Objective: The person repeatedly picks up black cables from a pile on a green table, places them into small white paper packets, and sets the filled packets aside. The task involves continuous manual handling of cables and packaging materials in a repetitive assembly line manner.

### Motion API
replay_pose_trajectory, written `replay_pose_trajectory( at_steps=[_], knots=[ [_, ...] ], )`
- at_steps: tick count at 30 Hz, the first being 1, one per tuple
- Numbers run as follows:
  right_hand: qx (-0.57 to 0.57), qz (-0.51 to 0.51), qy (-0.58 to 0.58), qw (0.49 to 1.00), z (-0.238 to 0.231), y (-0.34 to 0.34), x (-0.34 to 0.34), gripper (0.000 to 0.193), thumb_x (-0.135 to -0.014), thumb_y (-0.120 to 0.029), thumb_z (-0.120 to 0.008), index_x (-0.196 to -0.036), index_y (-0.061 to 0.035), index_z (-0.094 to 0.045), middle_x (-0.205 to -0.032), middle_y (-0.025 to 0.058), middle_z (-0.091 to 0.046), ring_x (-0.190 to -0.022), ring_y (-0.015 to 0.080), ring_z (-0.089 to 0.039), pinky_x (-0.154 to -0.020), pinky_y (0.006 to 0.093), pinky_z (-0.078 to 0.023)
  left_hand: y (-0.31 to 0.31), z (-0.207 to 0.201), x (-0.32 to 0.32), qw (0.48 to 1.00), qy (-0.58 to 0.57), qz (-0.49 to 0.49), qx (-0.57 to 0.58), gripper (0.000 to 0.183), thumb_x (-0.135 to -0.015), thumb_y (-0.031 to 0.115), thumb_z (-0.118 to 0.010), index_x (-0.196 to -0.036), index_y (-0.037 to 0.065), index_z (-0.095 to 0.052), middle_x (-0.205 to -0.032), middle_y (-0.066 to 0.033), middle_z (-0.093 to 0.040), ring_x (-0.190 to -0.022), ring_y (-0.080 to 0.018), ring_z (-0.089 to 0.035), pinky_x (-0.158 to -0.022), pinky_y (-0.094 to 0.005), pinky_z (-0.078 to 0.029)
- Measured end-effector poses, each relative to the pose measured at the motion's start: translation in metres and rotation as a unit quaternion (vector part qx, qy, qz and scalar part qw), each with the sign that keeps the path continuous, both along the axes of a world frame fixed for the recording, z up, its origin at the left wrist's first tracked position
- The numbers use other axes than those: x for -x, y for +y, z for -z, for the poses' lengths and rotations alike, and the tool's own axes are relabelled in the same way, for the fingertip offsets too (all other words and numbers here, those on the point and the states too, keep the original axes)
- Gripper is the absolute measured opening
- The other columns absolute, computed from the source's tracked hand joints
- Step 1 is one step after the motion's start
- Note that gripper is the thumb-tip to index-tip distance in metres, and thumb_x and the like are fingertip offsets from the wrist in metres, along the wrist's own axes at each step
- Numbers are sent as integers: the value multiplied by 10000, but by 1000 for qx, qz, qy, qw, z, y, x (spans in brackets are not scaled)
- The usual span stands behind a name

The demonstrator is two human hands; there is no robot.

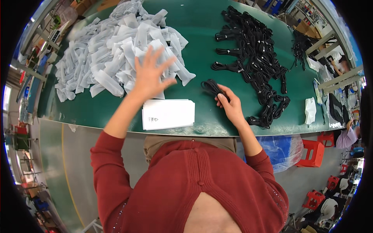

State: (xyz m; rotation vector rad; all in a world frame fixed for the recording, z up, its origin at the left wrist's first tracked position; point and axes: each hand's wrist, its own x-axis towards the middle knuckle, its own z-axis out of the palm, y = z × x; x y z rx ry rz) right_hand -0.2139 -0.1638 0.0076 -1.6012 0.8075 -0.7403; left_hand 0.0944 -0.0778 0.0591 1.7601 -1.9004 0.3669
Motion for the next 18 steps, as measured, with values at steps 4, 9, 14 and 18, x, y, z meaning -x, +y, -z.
replay_pose_trajectory(
  at_steps=[4, 9, 14, 18],
  knots=[
    [7, -18, 26, 999, 5, 4, -5, 384, -991, -117, -546, -1362, -17, -538, -890, 24, -619, -735, 70, -548, -676, 218, -471, -12, 32, -6, 992, -100, -58, -59, 613, -693, 461, -810, -1266, 316, -648, -1502, -53, -413, -1429, -423, -265, -990, -837, -102],
    [16, -5, 32, 999, 3, 6, -10, 371, -985, -108, -554, -1346, -20, -554, -885, 28, -629, -728, 68, -551, -669, 218, -473, -33, 40, -33, 987, -109, -115, -34, 525, -723, 471, -786, -1201, 289, -671, -1484, -43, -417, -1430, -417, -246, -982, -830, -172],
    [7, 13, 36, 999, 6, 3, -1, 367, -981, -102, -557, -1339, -21, -558, -882, 25, -631, -727, 63, -551, -665, 214, -473, -32, 41, -63, 984, -120, -129, -10, 506, -726, 472, -778, -1185, 286, -675, -1480, -35, -422, -1435, -412, -241, -979, -824, -199],
    [8, 25, 43, 999, 11, 1, 7, 366, -979, -94, -555, -1337, -18, -558, -882, 27, -631, -726, 63, -551, -661, 213, -472, -25, 43, -92, 985, -123, -122, 7, 493, -704, 434, -797, -1162, 292, -681, -1451, -23, -447, -1438, -400, -239, -987, -827, -189]
  ],
)
